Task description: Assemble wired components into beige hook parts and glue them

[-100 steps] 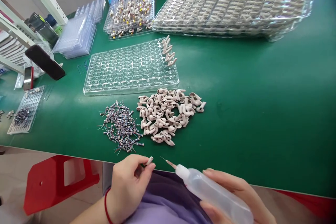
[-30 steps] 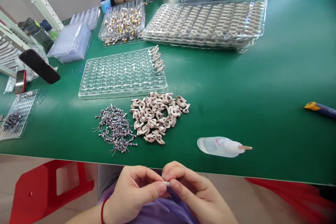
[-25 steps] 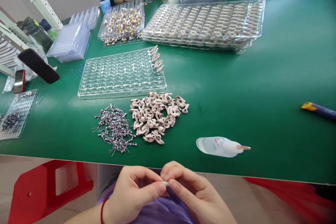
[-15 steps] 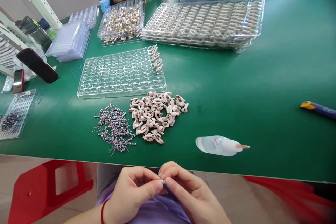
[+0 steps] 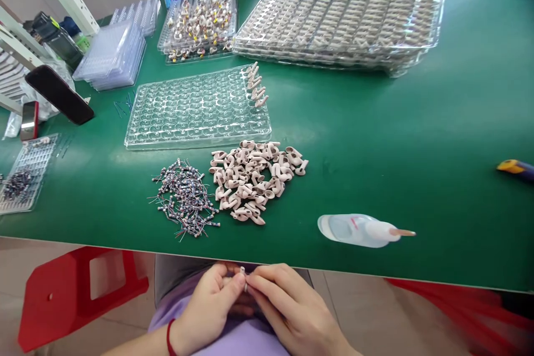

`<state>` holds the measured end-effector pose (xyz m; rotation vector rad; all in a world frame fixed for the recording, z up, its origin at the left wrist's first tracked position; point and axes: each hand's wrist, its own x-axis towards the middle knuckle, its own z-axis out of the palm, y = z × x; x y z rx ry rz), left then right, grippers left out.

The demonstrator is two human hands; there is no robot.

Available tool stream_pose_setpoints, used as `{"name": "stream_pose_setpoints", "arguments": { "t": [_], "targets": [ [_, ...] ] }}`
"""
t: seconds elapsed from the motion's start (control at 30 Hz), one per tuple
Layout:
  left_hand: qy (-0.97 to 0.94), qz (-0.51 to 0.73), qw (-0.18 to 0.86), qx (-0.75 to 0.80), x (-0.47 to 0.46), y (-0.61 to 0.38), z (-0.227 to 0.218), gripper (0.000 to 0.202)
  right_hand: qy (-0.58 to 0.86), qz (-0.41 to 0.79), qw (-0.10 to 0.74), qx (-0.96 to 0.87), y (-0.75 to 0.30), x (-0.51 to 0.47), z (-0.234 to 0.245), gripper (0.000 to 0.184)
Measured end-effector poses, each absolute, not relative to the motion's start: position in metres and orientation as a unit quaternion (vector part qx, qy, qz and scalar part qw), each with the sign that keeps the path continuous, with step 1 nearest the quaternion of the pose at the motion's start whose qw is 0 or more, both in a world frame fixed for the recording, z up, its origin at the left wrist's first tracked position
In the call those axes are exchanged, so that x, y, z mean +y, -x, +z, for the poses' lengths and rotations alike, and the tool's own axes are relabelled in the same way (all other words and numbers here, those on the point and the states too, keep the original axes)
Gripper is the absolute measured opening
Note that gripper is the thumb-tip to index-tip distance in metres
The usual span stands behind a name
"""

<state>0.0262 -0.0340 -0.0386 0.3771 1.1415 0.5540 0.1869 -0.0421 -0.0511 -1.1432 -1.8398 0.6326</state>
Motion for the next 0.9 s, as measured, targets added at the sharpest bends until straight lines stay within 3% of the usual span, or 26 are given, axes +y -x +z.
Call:
{"name": "stream_pose_setpoints", "arguments": {
  "t": [0.27,0.9],
  "targets": [
    [-0.180,0.267,0.778,0.540,-0.032,-0.029,-0.042,0.054,0.468,0.153,0.440,-0.751,-0.183,-0.045,-0.061,0.021],
    [-0.132,0.322,0.746,0.568,-0.035,-0.038,-0.045,0.052,0.460,0.168,0.486,-0.724,-0.182,-0.051,-0.078,0.029]
  ]
}}
